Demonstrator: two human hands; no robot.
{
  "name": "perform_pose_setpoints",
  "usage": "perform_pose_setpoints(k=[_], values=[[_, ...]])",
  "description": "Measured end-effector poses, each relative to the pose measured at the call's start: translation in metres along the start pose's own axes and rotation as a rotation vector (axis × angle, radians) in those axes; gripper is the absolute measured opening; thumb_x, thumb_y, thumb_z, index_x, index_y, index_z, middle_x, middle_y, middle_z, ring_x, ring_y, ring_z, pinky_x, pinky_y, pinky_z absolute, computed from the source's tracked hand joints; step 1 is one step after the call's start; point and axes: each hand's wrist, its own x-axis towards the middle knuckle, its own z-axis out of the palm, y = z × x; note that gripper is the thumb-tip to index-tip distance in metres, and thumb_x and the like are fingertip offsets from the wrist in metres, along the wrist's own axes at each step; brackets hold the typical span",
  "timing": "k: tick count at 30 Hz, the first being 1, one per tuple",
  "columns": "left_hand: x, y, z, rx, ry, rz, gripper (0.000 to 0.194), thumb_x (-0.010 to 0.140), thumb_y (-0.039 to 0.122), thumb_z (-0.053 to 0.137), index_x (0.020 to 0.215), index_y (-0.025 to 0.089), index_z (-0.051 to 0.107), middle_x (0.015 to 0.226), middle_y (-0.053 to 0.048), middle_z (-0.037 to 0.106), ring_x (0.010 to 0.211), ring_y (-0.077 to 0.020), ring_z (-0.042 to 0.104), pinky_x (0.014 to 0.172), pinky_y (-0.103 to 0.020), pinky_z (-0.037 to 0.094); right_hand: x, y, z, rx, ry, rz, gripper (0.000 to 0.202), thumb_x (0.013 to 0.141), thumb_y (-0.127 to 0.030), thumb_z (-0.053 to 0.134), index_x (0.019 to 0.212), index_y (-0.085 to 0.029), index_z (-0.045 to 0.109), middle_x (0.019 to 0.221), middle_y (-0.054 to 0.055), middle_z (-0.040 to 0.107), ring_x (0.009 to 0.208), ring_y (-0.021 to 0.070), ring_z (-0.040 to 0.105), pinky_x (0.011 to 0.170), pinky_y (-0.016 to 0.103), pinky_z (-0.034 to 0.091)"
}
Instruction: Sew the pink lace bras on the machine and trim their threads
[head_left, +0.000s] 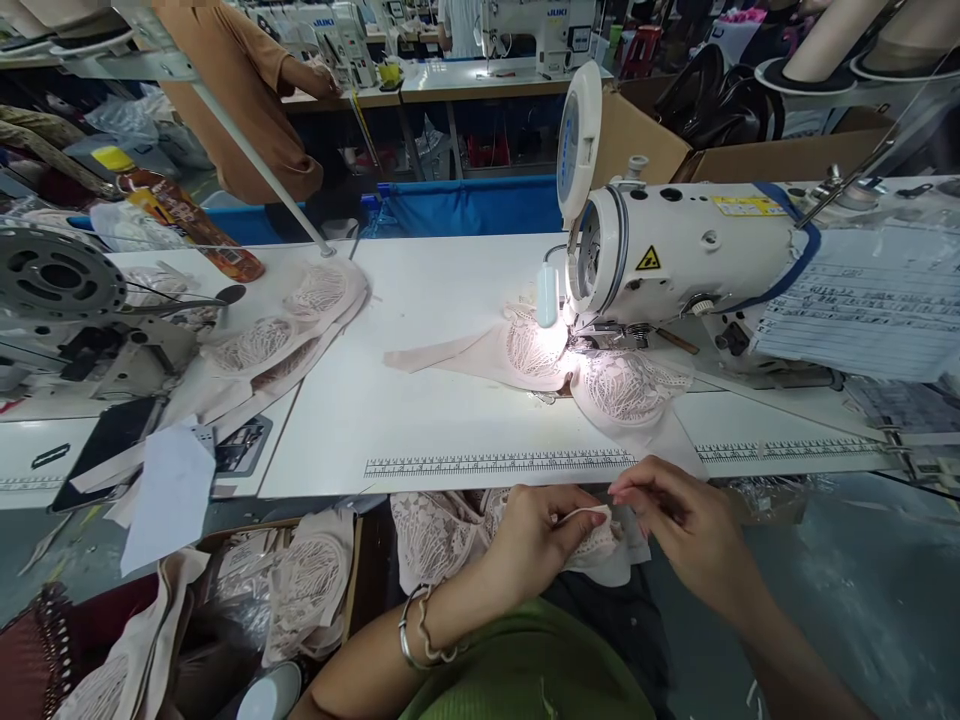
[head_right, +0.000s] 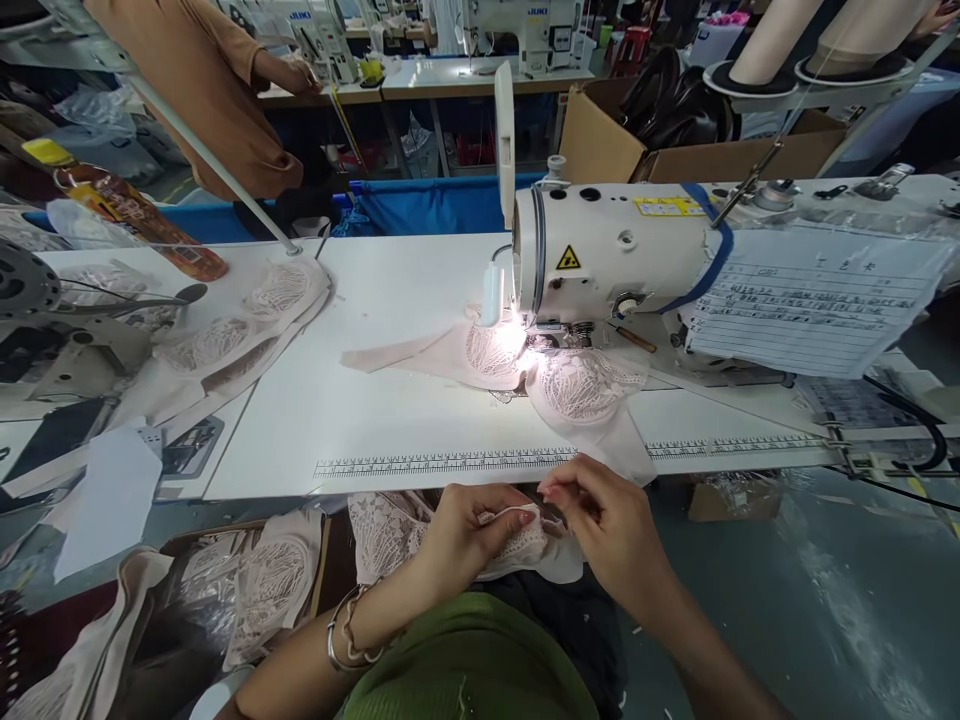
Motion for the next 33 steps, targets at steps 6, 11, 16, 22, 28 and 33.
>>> perform_pose_setpoints(k=[6, 11, 16, 22, 28, 33], values=[[0.002, 0.003, -0.002, -0.167, 0.012, -0.092, 0.043, 0.088, 0.053, 0.068, 0.08, 0.012, 0.077, 0.074, -0.008, 0.071, 0.065, -0.0151, 0.059, 0.062, -0.024, 0.045, -0.003, 0.016, -0.008, 0.117, -0.193, 0.046, 0.057, 0.101, -0.07, 0.035, 0.087, -0.023, 0.063, 0.063, -0.002, 0.047, 0.053, 0.0142, 0.044, 0.049, 0.027, 0.036], [0.003, 0.004, -0.003, -0.202, 0.012, -0.081, 0.041, 0.086, 0.052, 0.069, 0.08, 0.013, 0.077, 0.071, -0.006, 0.069, 0.064, -0.0135, 0.054, 0.061, -0.024, 0.042, -0.001, 0.016, 0.001, 0.223, -0.345, 0.145, 0.042, 0.102, -0.061, 0.043, 0.099, -0.024, 0.062, 0.071, -0.001, 0.054, 0.064, 0.0166, 0.054, 0.058, 0.027, 0.043], [0.003, 0.005, -0.004, -0.191, -0.025, -0.083, 0.032, 0.085, 0.041, 0.068, 0.073, 0.012, 0.074, 0.065, -0.003, 0.064, 0.06, -0.0101, 0.045, 0.056, -0.021, 0.035, 0.001, 0.01, 0.011, 0.304, -0.324, 0.144, 0.042, 0.097, -0.065, 0.052, 0.096, -0.024, 0.056, 0.069, -0.002, 0.055, 0.06, 0.0152, 0.052, 0.055, 0.026, 0.043], [0.002, 0.003, -0.004, -0.189, -0.015, -0.085, 0.033, 0.087, 0.042, 0.068, 0.077, 0.012, 0.076, 0.071, -0.005, 0.069, 0.064, -0.0124, 0.054, 0.06, -0.022, 0.04, 0.001, 0.01, 0.016, 0.298, -0.208, 0.166, 0.036, 0.096, -0.059, 0.059, 0.09, -0.024, 0.055, 0.06, -0.006, 0.05, 0.053, 0.0133, 0.047, 0.05, 0.024, 0.036], [0.003, 0.002, -0.007, -0.265, 0.03, -0.101, 0.039, 0.086, 0.051, 0.072, 0.082, 0.012, 0.079, 0.079, -0.01, 0.076, 0.07, -0.0175, 0.065, 0.065, -0.025, 0.049, -0.012, 0.032, 0.005, 0.252, -0.053, -0.024, 0.043, 0.097, -0.066, 0.052, 0.088, -0.025, 0.063, 0.056, -0.007, 0.039, 0.045, 0.0118, 0.035, 0.044, 0.024, 0.031], [0.003, 0.003, -0.01, -0.33, 0.063, -0.114, 0.042, 0.084, 0.054, 0.074, 0.083, 0.012, 0.078, 0.076, -0.009, 0.076, 0.065, -0.0155, 0.064, 0.061, -0.023, 0.047, -0.024, 0.053, 0.008, -0.015, -0.413, 0.073, 0.01, 0.095, -0.033, 0.059, 0.095, -0.026, 0.066, 0.071, 0.0, 0.064, 0.062, 0.019, 0.062, 0.06, 0.029, 0.046]])
